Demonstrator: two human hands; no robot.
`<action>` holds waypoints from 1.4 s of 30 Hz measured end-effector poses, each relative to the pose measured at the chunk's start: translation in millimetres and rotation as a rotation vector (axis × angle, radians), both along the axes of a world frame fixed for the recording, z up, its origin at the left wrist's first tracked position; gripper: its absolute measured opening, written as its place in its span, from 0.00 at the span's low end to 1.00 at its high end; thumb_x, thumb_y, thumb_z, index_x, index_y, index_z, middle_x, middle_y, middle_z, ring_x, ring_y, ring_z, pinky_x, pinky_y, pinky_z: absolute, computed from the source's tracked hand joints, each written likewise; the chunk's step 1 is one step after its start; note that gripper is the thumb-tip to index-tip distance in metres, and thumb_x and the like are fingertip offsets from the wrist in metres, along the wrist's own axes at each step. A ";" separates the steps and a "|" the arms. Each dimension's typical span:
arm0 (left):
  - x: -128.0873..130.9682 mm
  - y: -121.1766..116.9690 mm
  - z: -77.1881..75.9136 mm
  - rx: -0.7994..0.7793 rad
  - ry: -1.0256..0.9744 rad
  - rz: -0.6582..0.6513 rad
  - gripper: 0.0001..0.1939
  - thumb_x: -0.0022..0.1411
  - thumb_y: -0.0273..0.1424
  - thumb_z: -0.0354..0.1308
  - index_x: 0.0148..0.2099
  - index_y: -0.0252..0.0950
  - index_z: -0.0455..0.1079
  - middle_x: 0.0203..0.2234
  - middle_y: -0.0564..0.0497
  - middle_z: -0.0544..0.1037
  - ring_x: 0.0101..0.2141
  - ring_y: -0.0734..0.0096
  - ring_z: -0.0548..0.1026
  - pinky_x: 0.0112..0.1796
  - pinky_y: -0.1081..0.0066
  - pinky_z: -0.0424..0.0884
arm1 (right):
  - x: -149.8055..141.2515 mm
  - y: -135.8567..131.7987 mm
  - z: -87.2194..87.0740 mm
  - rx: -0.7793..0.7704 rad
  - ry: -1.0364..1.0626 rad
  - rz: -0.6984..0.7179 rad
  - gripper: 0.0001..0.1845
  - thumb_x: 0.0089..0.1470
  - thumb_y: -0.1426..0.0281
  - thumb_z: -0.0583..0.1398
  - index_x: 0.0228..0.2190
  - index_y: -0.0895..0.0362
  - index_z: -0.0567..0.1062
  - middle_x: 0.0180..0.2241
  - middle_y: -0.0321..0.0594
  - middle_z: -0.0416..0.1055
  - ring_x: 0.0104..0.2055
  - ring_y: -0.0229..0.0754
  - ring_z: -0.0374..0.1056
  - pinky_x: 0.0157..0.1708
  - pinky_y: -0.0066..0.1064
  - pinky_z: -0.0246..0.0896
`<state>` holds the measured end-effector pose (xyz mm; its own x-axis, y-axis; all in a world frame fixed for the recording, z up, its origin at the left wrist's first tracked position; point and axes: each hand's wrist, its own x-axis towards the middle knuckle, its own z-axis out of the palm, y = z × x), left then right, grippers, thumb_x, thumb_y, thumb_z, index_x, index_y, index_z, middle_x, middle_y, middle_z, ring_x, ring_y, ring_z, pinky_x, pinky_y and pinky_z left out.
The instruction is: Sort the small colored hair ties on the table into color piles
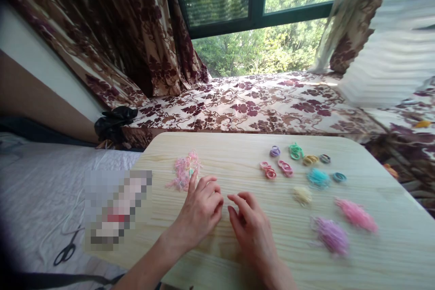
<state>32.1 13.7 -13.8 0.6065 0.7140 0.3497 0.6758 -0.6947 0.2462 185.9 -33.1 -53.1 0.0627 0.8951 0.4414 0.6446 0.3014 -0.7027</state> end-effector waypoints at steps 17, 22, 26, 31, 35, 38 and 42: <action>-10.8 1.1 1.6 -0.031 -0.094 0.102 0.07 0.59 0.21 0.51 0.34 0.38 0.68 0.35 0.53 0.73 0.51 0.62 0.66 0.59 0.42 0.49 | 0.0 0.8 7.3 -0.021 0.012 0.011 0.10 0.59 0.68 0.54 0.30 0.55 0.74 0.31 0.38 0.69 0.25 0.33 0.66 0.26 0.23 0.64; -16.6 -0.7 -1.6 -0.026 -0.158 0.159 0.10 0.58 0.21 0.52 0.38 0.40 0.70 0.35 0.52 0.74 0.51 0.60 0.67 0.58 0.42 0.52 | -0.8 -0.3 7.1 -0.002 -0.026 0.030 0.10 0.60 0.68 0.53 0.31 0.55 0.73 0.30 0.38 0.69 0.24 0.32 0.66 0.26 0.23 0.65; -16.7 -1.5 -4.4 -0.013 -0.183 0.187 0.11 0.57 0.21 0.53 0.39 0.41 0.71 0.35 0.51 0.74 0.49 0.60 0.68 0.57 0.42 0.56 | 3.8 -5.1 12.6 0.028 -0.121 0.017 0.09 0.59 0.67 0.54 0.32 0.53 0.73 0.30 0.37 0.71 0.27 0.34 0.69 0.28 0.23 0.66; -14.7 -0.7 -6.7 -0.017 -0.226 0.187 0.11 0.57 0.21 0.53 0.37 0.41 0.72 0.33 0.52 0.74 0.49 0.59 0.68 0.56 0.40 0.54 | 32.9 -15.7 26.0 0.107 -0.230 -0.105 0.07 0.57 0.64 0.57 0.32 0.52 0.75 0.31 0.38 0.73 0.28 0.35 0.70 0.29 0.24 0.67; -12.9 -0.7 -9.8 0.012 -0.242 0.181 0.10 0.56 0.21 0.54 0.36 0.41 0.72 0.33 0.53 0.75 0.48 0.60 0.69 0.57 0.41 0.54 | 71.3 -27.9 31.7 0.169 -0.286 -0.265 0.12 0.56 0.59 0.57 0.31 0.52 0.76 0.31 0.39 0.74 0.26 0.36 0.70 0.26 0.26 0.67; -11.2 -2.2 -11.4 0.025 -0.248 0.179 0.10 0.56 0.22 0.54 0.36 0.41 0.73 0.32 0.52 0.75 0.47 0.60 0.70 0.56 0.43 0.55 | 100.9 -40.6 33.6 0.129 -0.303 -0.423 0.18 0.55 0.54 0.55 0.30 0.52 0.77 0.32 0.40 0.74 0.27 0.39 0.71 0.25 0.27 0.67; -8.9 -5.4 -13.5 0.032 -0.259 0.161 0.09 0.58 0.23 0.54 0.35 0.40 0.73 0.32 0.51 0.76 0.46 0.59 0.70 0.56 0.45 0.56 | 133.3 -60.1 39.1 0.044 -0.331 -0.591 0.21 0.54 0.50 0.54 0.30 0.53 0.77 0.35 0.41 0.75 0.28 0.40 0.71 0.24 0.28 0.66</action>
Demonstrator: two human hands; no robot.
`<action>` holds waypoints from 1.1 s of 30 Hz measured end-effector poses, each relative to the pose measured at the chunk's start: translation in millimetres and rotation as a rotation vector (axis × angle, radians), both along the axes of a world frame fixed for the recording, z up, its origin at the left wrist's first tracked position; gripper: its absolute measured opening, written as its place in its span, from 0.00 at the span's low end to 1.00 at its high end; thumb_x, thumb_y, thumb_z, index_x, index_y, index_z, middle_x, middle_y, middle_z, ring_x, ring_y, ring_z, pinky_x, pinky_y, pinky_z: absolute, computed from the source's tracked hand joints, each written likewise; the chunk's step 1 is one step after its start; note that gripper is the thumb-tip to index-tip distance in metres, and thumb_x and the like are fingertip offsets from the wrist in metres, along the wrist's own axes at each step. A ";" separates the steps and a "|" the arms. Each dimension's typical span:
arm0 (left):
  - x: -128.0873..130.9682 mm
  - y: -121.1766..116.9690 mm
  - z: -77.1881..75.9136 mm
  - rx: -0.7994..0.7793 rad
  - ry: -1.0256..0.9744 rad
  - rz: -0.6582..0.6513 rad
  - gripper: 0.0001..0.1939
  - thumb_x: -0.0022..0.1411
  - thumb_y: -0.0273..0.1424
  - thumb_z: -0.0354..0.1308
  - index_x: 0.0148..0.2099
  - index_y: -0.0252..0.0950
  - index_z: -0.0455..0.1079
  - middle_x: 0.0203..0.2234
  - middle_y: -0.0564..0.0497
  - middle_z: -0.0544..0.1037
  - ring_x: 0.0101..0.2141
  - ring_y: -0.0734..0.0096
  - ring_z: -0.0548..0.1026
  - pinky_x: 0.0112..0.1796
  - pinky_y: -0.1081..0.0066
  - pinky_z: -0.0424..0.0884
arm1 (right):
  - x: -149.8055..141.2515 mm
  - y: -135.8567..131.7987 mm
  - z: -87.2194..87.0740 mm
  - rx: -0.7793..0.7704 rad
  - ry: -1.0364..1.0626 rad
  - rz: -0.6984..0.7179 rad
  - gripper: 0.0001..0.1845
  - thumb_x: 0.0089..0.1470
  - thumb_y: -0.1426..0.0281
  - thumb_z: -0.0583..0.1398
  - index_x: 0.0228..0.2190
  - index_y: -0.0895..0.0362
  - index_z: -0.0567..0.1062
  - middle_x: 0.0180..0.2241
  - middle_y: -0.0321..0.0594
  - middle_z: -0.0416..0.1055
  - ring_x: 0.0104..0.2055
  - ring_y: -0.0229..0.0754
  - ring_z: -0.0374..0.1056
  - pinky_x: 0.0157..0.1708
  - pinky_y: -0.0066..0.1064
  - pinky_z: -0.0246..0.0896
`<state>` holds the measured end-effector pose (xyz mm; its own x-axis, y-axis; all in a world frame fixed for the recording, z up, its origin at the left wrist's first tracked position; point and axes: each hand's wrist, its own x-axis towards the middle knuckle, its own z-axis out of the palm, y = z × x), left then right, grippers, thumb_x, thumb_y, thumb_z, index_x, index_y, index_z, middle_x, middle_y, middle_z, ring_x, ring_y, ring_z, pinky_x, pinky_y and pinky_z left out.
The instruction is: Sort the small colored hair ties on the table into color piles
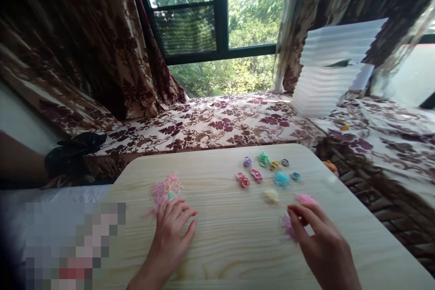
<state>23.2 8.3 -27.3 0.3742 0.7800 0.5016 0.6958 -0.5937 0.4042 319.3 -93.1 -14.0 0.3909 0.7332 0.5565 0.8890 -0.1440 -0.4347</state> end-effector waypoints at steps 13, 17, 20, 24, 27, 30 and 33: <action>-15.3 17.8 -20.3 0.144 0.177 -0.108 0.09 0.58 0.29 0.55 0.40 0.43 0.74 0.33 0.51 0.77 0.45 0.59 0.70 0.55 0.49 0.55 | 51.4 -5.6 -7.8 -0.142 0.009 -0.233 0.18 0.50 0.55 0.53 0.28 0.54 0.77 0.31 0.41 0.75 0.27 0.41 0.71 0.24 0.32 0.62; -17.5 19.1 -20.4 0.143 0.168 -0.098 0.08 0.58 0.28 0.55 0.39 0.43 0.74 0.33 0.51 0.77 0.45 0.59 0.71 0.54 0.50 0.56 | 60.8 -1.4 -13.0 -0.182 -0.002 -0.254 0.19 0.50 0.56 0.53 0.29 0.55 0.77 0.31 0.42 0.75 0.25 0.41 0.70 0.22 0.32 0.61; -18.2 20.5 -18.9 0.132 0.150 -0.100 0.08 0.58 0.29 0.55 0.38 0.43 0.74 0.32 0.51 0.77 0.45 0.60 0.71 0.54 0.51 0.57 | 60.8 -4.1 -8.0 -0.154 -0.019 -0.253 0.21 0.51 0.54 0.52 0.30 0.54 0.77 0.30 0.42 0.74 0.24 0.41 0.69 0.21 0.32 0.60; -15.4 17.1 -9.1 0.050 0.069 -0.012 0.08 0.59 0.26 0.53 0.37 0.41 0.74 0.32 0.50 0.77 0.46 0.60 0.69 0.55 0.48 0.55 | 41.1 -4.1 3.0 -0.116 -0.020 -0.215 0.24 0.52 0.50 0.50 0.32 0.53 0.77 0.32 0.43 0.75 0.25 0.41 0.69 0.22 0.32 0.61; -15.7 14.3 -0.8 -0.005 0.039 0.028 0.09 0.59 0.25 0.54 0.37 0.40 0.73 0.32 0.50 0.76 0.46 0.61 0.69 0.55 0.47 0.56 | 9.0 7.8 1.4 -0.069 0.014 -0.080 0.26 0.52 0.47 0.50 0.34 0.53 0.77 0.35 0.44 0.75 0.26 0.40 0.69 0.24 0.32 0.64; -22.6 15.5 2.7 -0.050 0.054 0.112 0.09 0.59 0.24 0.53 0.37 0.40 0.73 0.33 0.51 0.76 0.46 0.61 0.68 0.56 0.44 0.53 | -35.7 27.4 -10.4 -0.058 0.079 0.184 0.22 0.54 0.51 0.53 0.35 0.53 0.77 0.33 0.43 0.75 0.26 0.39 0.70 0.23 0.29 0.65; -35.0 19.2 3.8 -0.071 0.063 0.199 0.09 0.59 0.24 0.53 0.36 0.40 0.73 0.33 0.51 0.76 0.47 0.61 0.68 0.56 0.44 0.51 | -82.5 45.4 -24.4 -0.096 0.136 0.454 0.14 0.56 0.59 0.55 0.37 0.52 0.77 0.34 0.40 0.75 0.27 0.37 0.71 0.25 0.25 0.68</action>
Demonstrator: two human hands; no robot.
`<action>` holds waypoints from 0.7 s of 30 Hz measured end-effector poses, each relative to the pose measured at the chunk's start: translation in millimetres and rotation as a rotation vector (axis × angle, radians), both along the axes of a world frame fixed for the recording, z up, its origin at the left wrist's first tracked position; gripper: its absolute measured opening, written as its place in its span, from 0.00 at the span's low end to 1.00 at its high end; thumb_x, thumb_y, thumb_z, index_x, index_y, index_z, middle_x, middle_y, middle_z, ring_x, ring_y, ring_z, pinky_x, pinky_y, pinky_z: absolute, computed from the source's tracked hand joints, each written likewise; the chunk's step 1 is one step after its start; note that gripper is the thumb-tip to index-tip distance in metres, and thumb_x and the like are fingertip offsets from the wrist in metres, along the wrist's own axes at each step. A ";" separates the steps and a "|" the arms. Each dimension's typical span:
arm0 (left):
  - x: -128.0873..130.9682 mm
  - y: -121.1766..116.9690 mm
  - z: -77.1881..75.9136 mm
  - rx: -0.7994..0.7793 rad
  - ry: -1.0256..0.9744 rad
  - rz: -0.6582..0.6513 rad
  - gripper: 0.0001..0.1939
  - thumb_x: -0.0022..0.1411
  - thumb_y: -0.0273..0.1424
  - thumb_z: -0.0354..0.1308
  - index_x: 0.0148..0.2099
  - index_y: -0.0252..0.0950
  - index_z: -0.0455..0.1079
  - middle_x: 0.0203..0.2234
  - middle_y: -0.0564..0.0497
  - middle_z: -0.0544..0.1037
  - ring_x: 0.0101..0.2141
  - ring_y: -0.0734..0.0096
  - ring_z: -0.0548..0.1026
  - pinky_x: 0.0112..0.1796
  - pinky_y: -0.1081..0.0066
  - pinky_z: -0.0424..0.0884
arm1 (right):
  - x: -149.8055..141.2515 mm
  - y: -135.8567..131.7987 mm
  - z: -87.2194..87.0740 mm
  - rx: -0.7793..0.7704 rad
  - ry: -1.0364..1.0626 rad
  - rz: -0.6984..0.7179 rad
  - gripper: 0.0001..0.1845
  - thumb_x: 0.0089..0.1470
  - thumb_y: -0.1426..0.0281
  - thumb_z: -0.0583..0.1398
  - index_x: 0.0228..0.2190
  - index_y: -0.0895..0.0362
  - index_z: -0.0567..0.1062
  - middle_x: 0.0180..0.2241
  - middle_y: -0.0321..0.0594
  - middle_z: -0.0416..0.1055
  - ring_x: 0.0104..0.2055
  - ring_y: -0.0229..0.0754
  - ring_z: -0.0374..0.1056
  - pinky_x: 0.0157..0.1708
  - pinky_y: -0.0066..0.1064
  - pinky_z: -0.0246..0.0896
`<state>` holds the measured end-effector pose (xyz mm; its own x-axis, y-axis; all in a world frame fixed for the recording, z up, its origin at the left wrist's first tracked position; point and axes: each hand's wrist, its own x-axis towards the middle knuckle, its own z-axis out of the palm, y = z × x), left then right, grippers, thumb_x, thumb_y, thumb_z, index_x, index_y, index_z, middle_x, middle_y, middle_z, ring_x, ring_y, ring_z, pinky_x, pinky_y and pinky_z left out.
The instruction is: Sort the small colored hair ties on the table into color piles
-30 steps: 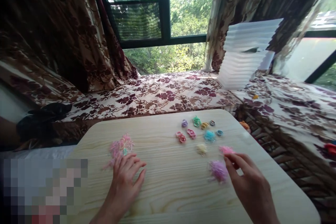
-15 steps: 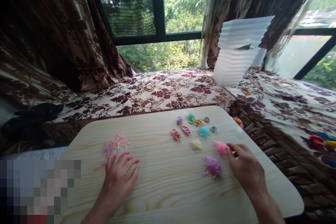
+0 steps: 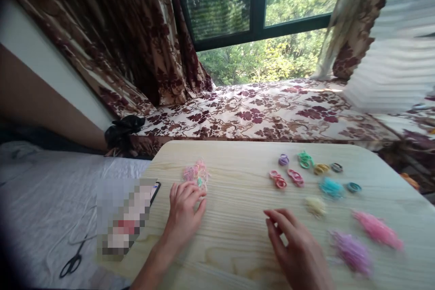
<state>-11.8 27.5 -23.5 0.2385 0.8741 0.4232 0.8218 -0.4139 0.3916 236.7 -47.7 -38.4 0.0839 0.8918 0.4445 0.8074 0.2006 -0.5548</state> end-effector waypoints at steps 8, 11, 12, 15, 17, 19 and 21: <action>-28.3 21.5 4.7 0.012 0.034 0.148 0.06 0.60 0.26 0.55 0.32 0.39 0.72 0.31 0.51 0.76 0.43 0.62 0.69 0.54 0.49 0.55 | -48.8 15.5 -13.0 0.057 0.006 0.162 0.12 0.58 0.64 0.53 0.36 0.52 0.76 0.33 0.39 0.76 0.32 0.38 0.74 0.29 0.25 0.70; -25.2 32.4 5.4 -0.005 0.053 0.184 0.06 0.59 0.27 0.56 0.30 0.38 0.72 0.31 0.51 0.76 0.44 0.62 0.69 0.55 0.49 0.53 | -46.6 14.8 -13.7 0.099 -0.001 0.157 0.11 0.58 0.64 0.54 0.36 0.52 0.76 0.33 0.38 0.76 0.32 0.37 0.74 0.29 0.23 0.69; -22.7 35.8 5.7 -0.011 0.056 0.192 0.06 0.59 0.27 0.57 0.29 0.39 0.73 0.31 0.51 0.76 0.44 0.62 0.69 0.55 0.49 0.52 | -46.0 14.6 -14.0 0.109 -0.005 0.155 0.11 0.58 0.65 0.53 0.35 0.52 0.76 0.33 0.38 0.76 0.32 0.37 0.74 0.29 0.23 0.69; -14.8 44.6 8.1 -0.021 0.075 0.207 0.06 0.58 0.27 0.58 0.28 0.39 0.73 0.31 0.51 0.76 0.44 0.63 0.68 0.56 0.51 0.52 | -45.8 14.0 -15.0 0.121 -0.010 0.153 0.11 0.58 0.65 0.53 0.34 0.52 0.75 0.33 0.38 0.76 0.32 0.37 0.73 0.29 0.23 0.69; -11.1 48.3 10.7 -0.034 0.099 0.214 0.07 0.58 0.27 0.57 0.28 0.39 0.74 0.31 0.51 0.76 0.44 0.62 0.68 0.55 0.52 0.52 | -46.3 13.7 -15.2 0.119 -0.010 0.156 0.10 0.58 0.65 0.53 0.35 0.52 0.75 0.33 0.37 0.76 0.32 0.37 0.73 0.30 0.23 0.69; -9.2 49.9 13.3 -0.055 0.125 0.228 0.07 0.58 0.28 0.57 0.28 0.39 0.74 0.31 0.50 0.76 0.44 0.62 0.67 0.55 0.52 0.52 | -46.6 13.4 -15.5 0.118 -0.011 0.159 0.10 0.58 0.66 0.54 0.35 0.52 0.75 0.33 0.36 0.75 0.32 0.36 0.73 0.30 0.23 0.68; -8.5 50.0 15.1 -0.078 0.145 0.242 0.07 0.58 0.28 0.57 0.28 0.38 0.74 0.32 0.50 0.76 0.44 0.62 0.67 0.55 0.52 0.53 | -46.6 13.5 -16.1 0.117 -0.012 0.163 0.10 0.58 0.67 0.54 0.36 0.52 0.75 0.33 0.36 0.75 0.32 0.36 0.73 0.30 0.23 0.68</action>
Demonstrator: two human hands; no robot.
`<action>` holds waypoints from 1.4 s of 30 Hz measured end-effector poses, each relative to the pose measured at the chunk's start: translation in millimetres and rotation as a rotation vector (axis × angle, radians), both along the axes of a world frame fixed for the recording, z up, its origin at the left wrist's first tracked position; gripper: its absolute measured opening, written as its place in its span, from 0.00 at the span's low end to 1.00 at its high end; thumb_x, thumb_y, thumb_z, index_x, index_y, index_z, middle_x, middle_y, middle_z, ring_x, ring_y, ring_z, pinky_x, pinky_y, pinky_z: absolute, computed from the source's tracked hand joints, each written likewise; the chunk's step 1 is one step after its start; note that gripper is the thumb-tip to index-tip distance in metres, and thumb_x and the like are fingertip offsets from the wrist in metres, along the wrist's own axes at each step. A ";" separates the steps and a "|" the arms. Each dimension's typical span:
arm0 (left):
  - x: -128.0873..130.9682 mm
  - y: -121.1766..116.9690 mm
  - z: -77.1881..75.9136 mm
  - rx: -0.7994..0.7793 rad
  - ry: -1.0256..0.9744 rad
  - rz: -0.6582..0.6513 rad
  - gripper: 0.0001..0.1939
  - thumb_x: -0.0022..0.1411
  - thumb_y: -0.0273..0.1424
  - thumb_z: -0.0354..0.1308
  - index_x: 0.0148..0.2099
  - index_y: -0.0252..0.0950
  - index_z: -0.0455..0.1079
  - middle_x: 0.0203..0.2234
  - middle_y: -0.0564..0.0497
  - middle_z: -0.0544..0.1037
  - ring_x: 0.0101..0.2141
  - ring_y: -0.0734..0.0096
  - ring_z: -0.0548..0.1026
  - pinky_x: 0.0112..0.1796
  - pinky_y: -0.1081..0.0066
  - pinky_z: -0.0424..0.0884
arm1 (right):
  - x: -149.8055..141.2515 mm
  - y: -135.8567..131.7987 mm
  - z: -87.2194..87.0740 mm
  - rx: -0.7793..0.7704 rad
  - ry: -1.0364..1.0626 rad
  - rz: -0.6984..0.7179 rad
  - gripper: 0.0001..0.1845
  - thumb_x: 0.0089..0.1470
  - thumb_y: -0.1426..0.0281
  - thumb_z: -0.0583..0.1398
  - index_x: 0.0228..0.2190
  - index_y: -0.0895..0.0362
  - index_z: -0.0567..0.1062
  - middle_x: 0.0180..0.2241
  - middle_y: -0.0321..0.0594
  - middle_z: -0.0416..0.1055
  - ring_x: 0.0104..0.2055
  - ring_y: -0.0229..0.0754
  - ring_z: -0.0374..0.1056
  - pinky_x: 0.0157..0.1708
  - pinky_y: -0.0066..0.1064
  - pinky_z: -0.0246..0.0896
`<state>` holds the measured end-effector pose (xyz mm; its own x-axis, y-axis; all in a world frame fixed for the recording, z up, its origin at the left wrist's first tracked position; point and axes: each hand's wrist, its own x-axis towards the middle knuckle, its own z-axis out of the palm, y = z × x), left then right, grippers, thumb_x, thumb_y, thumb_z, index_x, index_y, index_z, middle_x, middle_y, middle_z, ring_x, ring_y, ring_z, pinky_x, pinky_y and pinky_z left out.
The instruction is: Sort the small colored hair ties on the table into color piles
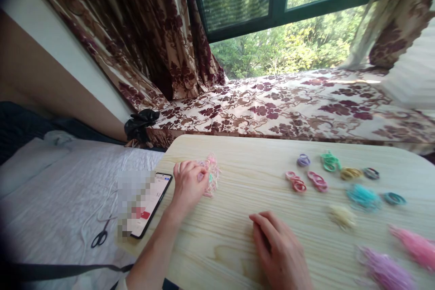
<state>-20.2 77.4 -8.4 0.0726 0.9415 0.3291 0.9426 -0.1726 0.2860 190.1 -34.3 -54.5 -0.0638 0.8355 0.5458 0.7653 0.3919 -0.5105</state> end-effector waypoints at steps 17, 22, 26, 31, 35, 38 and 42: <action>4.3 -1.2 -8.5 -0.071 0.062 -0.024 0.06 0.58 0.29 0.57 0.29 0.38 0.72 0.33 0.49 0.76 0.46 0.60 0.66 0.56 0.48 0.50 | 0.5 0.5 -0.2 0.000 0.008 -0.003 0.10 0.58 0.67 0.53 0.35 0.52 0.75 0.33 0.37 0.75 0.32 0.36 0.73 0.30 0.23 0.68; 3.9 -2.1 -6.7 -0.020 0.035 -0.053 0.06 0.58 0.28 0.56 0.29 0.38 0.72 0.33 0.49 0.76 0.44 0.61 0.67 0.54 0.50 0.53 | 0.8 1.2 -1.8 -0.009 -0.002 -0.011 0.11 0.58 0.66 0.53 0.35 0.51 0.76 0.33 0.37 0.76 0.32 0.37 0.73 0.30 0.23 0.68; 3.8 -2.5 -6.4 0.041 -0.017 -0.099 0.06 0.58 0.27 0.57 0.29 0.38 0.73 0.34 0.49 0.76 0.46 0.61 0.67 0.54 0.51 0.55 | 3.5 -0.2 -6.1 -0.009 -0.015 0.003 0.10 0.58 0.66 0.54 0.38 0.51 0.75 0.34 0.37 0.76 0.33 0.37 0.73 0.31 0.23 0.69; -2.4 -3.2 -10.2 0.104 -0.046 -0.110 0.08 0.56 0.23 0.58 0.33 0.41 0.75 0.33 0.51 0.75 0.45 0.61 0.68 0.54 0.49 0.54 | 6.3 -0.3 -12.9 -0.036 -0.022 0.013 0.10 0.58 0.66 0.55 0.39 0.51 0.75 0.35 0.37 0.76 0.34 0.37 0.73 0.33 0.23 0.69; -12.8 -19.4 -12.2 0.201 -0.090 -0.101 0.09 0.59 0.25 0.56 0.39 0.42 0.74 0.34 0.50 0.75 0.44 0.61 0.69 0.53 0.51 0.57 | 5.2 1.9 -12.3 -0.059 -0.003 0.006 0.11 0.58 0.65 0.54 0.37 0.51 0.76 0.34 0.37 0.76 0.34 0.37 0.74 0.32 0.24 0.69; -17.1 -45.4 -19.3 0.225 -0.131 -0.127 0.09 0.60 0.25 0.53 0.38 0.40 0.73 0.34 0.50 0.74 0.41 0.64 0.69 0.50 0.57 0.62 | 4.2 2.4 -9.7 -0.106 0.006 -0.003 0.12 0.58 0.64 0.53 0.36 0.52 0.76 0.34 0.38 0.76 0.34 0.38 0.74 0.33 0.26 0.69; -16.1 -76.1 -36.9 0.172 -0.144 -0.132 0.08 0.58 0.23 0.53 0.35 0.40 0.72 0.31 0.50 0.73 0.38 0.65 0.69 0.46 0.61 0.65 | 3.6 1.9 -6.7 -0.151 0.018 -0.009 0.13 0.58 0.65 0.52 0.36 0.52 0.76 0.35 0.39 0.76 0.34 0.39 0.73 0.32 0.27 0.69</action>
<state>-36.4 1.4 -45.3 0.1317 0.8564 0.4992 0.8606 -0.3487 0.3711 193.7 -32.3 -61.1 -0.0472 0.9086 0.4149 0.7584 0.3029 -0.5771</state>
